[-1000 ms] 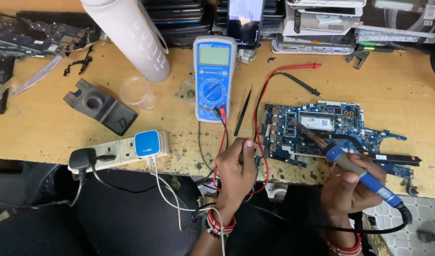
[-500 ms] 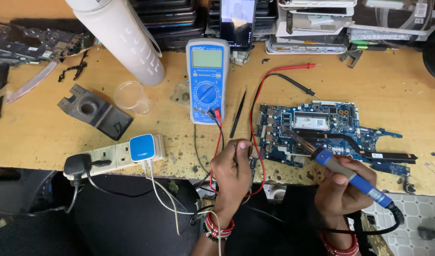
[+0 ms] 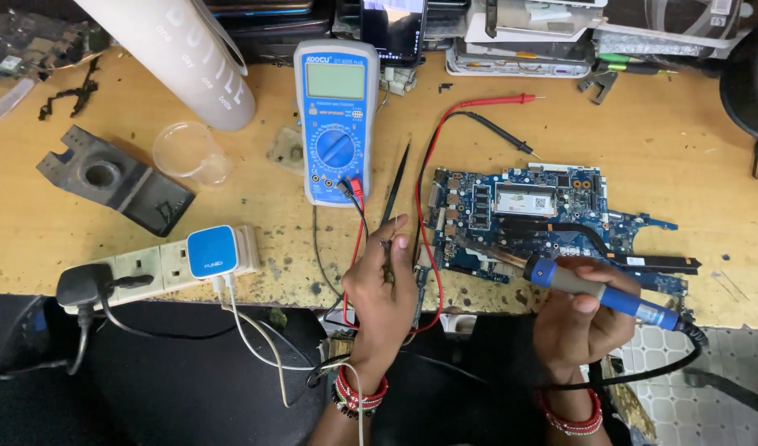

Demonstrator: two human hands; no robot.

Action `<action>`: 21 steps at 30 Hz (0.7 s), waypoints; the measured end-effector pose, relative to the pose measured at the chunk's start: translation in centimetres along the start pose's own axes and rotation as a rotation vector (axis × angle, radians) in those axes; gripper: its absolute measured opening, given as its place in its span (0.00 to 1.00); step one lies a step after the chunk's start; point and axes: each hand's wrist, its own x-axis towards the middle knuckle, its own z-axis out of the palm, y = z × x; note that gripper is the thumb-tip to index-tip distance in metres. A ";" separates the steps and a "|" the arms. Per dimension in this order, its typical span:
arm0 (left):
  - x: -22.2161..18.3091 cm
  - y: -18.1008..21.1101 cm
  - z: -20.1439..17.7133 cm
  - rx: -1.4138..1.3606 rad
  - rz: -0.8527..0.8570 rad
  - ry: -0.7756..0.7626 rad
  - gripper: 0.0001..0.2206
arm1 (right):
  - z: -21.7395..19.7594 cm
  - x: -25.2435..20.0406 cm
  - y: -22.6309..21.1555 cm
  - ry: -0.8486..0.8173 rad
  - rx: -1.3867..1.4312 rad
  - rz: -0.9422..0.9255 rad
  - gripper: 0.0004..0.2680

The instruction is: Soldering components on a laptop motherboard and testing circuits with a multimeter on a repair bench.

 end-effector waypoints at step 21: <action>0.4 -0.1 0.2 0.084 0.097 -0.111 0.14 | 0.0 0.1 -0.3 -0.046 -0.003 0.059 0.15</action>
